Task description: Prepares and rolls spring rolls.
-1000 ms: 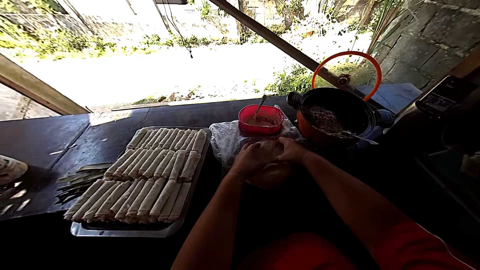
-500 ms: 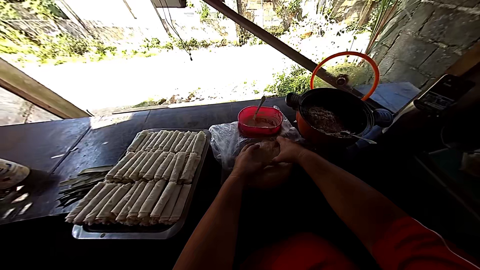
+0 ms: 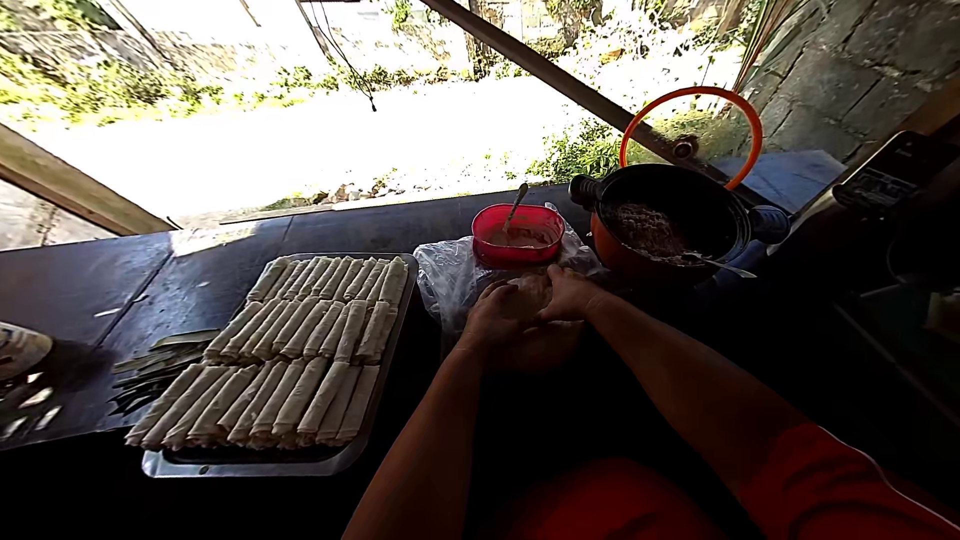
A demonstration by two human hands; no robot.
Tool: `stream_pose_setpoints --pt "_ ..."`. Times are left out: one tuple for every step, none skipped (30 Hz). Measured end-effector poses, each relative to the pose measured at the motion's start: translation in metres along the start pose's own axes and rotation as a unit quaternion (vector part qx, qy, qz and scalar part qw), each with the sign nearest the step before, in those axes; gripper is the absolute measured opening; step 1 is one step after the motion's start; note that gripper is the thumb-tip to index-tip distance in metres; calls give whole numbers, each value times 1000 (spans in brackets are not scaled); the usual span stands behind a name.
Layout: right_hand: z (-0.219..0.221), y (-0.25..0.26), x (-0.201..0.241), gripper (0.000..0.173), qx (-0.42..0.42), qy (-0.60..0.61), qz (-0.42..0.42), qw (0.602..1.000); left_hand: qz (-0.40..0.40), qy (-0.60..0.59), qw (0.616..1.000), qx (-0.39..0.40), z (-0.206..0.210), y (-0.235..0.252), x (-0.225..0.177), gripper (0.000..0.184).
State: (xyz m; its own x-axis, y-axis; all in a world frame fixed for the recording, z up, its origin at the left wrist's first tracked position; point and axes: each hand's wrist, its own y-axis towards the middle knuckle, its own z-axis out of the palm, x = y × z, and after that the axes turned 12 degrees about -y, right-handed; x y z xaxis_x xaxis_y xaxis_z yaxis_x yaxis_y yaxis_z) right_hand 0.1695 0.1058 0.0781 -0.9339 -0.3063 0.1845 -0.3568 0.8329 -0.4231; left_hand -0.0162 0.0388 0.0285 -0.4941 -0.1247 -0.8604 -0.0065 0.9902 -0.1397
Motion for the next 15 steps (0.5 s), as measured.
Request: stream_pose_setpoints --pt "0 2 -3 93 0 7 -9 1000 -3 0 1000 0 0 0 1 69" --pt "-1 4 -7 91 4 15 -18 1000 -7 -1 1000 1 0 1 1 69" --pt "-3 5 -11 90 11 21 -25 999 -9 -1 1000 2 0 1 0 68" --pt "-5 6 -14 89 22 24 -29 999 -9 -2 1000 2 1 1 0 68" --pt "-6 8 -16 88 28 27 -33 999 -8 -1 1000 2 1 1 0 68" --pt "-5 10 -16 87 29 34 -33 998 -7 1 1000 2 0 1 1 68" --pt "-4 10 -13 89 24 40 -25 999 -5 2 1000 3 0 1 1 68" --pt "-4 8 -8 93 20 37 -10 999 -4 4 1000 2 -1 1 0 69" --pt "-5 4 -1 99 18 16 9 1000 -2 7 1000 2 -1 -1 -2 70" --pt "-5 1 6 104 16 -5 21 1000 0 12 1000 0 -1 -2 -3 74" --pt "-6 -1 10 106 15 -17 28 999 1 14 1000 -1 -1 -3 -5 75" --pt "-6 -2 11 106 15 -22 30 999 -1 13 1000 -2 -1 -3 -5 74" --pt "-7 -2 10 105 16 -24 28 999 -4 12 1000 -2 -1 -3 -6 72" --pt "-7 -2 8 103 19 -23 24 999 -6 12 1000 -1 -1 -3 -5 69" --pt "-8 -1 6 103 21 -23 18 999 -5 12 1000 0 -1 -3 -4 68"
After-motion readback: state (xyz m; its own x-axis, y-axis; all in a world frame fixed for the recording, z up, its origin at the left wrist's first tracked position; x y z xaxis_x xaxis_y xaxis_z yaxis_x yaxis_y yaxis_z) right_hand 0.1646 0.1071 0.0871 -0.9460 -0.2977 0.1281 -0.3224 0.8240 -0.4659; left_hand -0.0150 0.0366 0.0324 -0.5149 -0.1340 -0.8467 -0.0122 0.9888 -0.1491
